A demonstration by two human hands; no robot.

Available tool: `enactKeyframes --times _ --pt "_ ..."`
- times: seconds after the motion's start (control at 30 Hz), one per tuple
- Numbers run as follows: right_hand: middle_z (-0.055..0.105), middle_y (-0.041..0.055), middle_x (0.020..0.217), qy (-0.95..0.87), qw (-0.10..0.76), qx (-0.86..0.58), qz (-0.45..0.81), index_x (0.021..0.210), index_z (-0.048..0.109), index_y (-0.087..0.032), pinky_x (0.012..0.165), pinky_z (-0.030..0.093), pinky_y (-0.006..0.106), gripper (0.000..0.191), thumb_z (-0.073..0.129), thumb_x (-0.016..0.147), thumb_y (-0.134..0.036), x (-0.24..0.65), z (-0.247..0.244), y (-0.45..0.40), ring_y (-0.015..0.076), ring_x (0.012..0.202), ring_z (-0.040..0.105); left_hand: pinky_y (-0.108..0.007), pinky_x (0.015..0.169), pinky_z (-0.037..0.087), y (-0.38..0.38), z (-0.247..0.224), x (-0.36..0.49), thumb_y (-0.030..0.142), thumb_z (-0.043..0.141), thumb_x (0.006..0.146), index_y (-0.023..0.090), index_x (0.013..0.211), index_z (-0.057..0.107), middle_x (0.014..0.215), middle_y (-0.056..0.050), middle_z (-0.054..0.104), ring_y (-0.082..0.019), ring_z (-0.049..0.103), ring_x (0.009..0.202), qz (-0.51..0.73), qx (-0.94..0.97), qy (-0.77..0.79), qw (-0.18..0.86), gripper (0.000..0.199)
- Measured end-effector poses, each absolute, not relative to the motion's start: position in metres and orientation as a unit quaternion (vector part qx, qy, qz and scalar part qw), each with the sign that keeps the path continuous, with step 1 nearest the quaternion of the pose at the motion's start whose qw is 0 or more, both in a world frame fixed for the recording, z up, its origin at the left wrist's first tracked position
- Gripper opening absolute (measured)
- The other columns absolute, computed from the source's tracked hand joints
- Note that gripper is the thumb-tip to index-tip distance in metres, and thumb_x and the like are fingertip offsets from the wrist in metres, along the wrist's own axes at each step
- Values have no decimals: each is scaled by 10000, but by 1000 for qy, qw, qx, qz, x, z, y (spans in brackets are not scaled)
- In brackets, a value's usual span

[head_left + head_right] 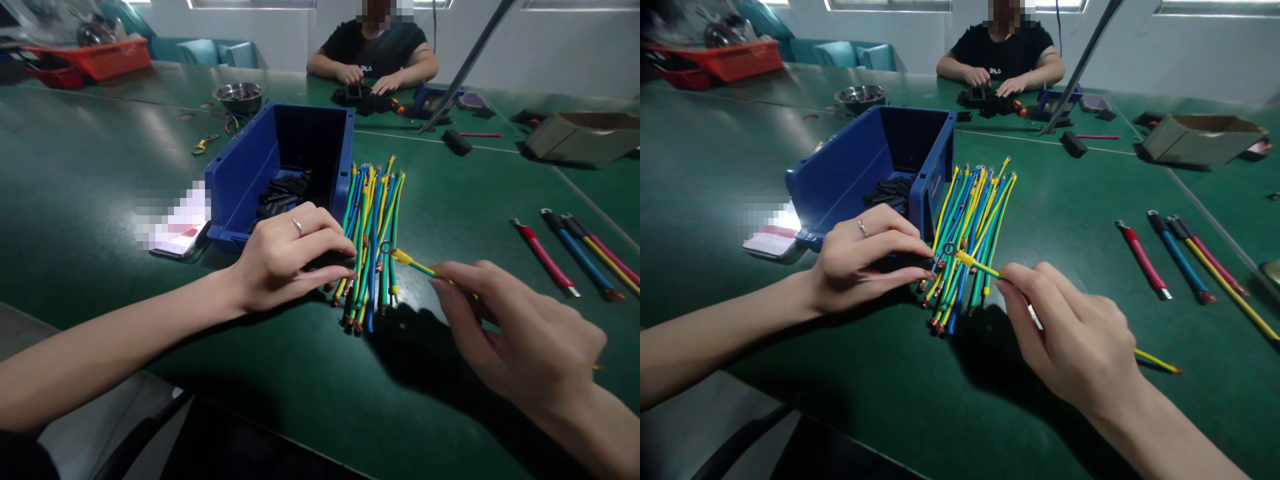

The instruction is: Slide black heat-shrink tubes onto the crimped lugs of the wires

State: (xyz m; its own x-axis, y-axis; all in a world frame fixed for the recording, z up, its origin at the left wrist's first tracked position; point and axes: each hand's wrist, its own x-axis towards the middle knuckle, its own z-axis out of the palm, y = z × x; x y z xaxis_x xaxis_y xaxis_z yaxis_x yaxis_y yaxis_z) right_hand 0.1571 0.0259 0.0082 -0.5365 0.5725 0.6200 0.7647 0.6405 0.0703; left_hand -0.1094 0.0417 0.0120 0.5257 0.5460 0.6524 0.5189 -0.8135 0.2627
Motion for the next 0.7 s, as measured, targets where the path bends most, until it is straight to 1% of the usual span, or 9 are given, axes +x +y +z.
enactKeyframes --times 0.13,0.27,0.33,0.4,0.47,0.53,0.57,0.6,0.7 --pt "641 -21 680 -863 275 -386 -173 994 612 -243 406 305 234 151 484 939 -302 157 5 24 92 473 551 -305 749 491 41 12 -110 272 672 879 173 978 662 904 -67 671 -180 610 826 372 878 302 11 140" --pt "614 -15 660 -872 258 -380 -167 1015 612 -236 397 283 245 179 456 956 -302 159 4 24 101 480 541 -302 743 485 42 13 -110 263 696 861 152 975 663 898 -73 664 -177 598 814 372 878 300 5 162" --pt "609 -18 650 -875 257 -376 -164 1006 601 -236 397 285 253 157 469 948 -296 158 6 24 110 487 553 -296 744 483 42 12 -110 264 695 863 148 978 663 896 -72 663 -174 599 814 378 878 294 4 167" --pt "608 -25 641 -872 266 -383 -151 994 583 -239 396 301 252 118 491 933 -284 155 8 23 113 483 563 -295 750 481 42 11 -111 279 685 873 150 981 663 898 -70 665 -172 600 817 381 878 289 1 170" --pt "619 -31 658 -862 277 -409 -114 982 566 -246 409 351 237 96 499 928 -286 154 9 19 111 478 574 -296 750 481 42 10 -111 298 681 876 145 979 666 902 -75 666 -172 601 813 384 878 287 -4 185" --pt "638 -34 697 -855 284 -431 -63 968 562 -259 454 424 216 98 491 931 -317 154 8 14 107 492 595 -295 745 484 42 10 -112 301 690 868 136 973 667 903 -79 665 -173 601 805 388 876 287 -9 197" --pt "632 -43 688 -865 260 -424 -61 989 564 -266 407 396 217 116 484 934 -328 155 7 12 98 458 578 -292 743 486 42 10 -113 299 698 861 134 970 666 901 -77 664 -173 602 802 391 875 286 -11 200" --pt "622 -46 671 -868 256 -419 -67 995 563 -261 384 381 215 133 478 936 -343 155 7 10 91 434 564 -290 744 488 43 10 -113 297 705 854 134 966 666 898 -74 664 -173 603 802 393 874 285 -14 201" --pt "636 -28 682 -856 263 -433 -100 983 573 -236 408 384 208 140 485 938 -336 154 7 12 90 468 581 -288 758 490 43 10 -112 296 726 835 136 961 666 890 -63 668 -172 605 805 395 876 277 -24 212"
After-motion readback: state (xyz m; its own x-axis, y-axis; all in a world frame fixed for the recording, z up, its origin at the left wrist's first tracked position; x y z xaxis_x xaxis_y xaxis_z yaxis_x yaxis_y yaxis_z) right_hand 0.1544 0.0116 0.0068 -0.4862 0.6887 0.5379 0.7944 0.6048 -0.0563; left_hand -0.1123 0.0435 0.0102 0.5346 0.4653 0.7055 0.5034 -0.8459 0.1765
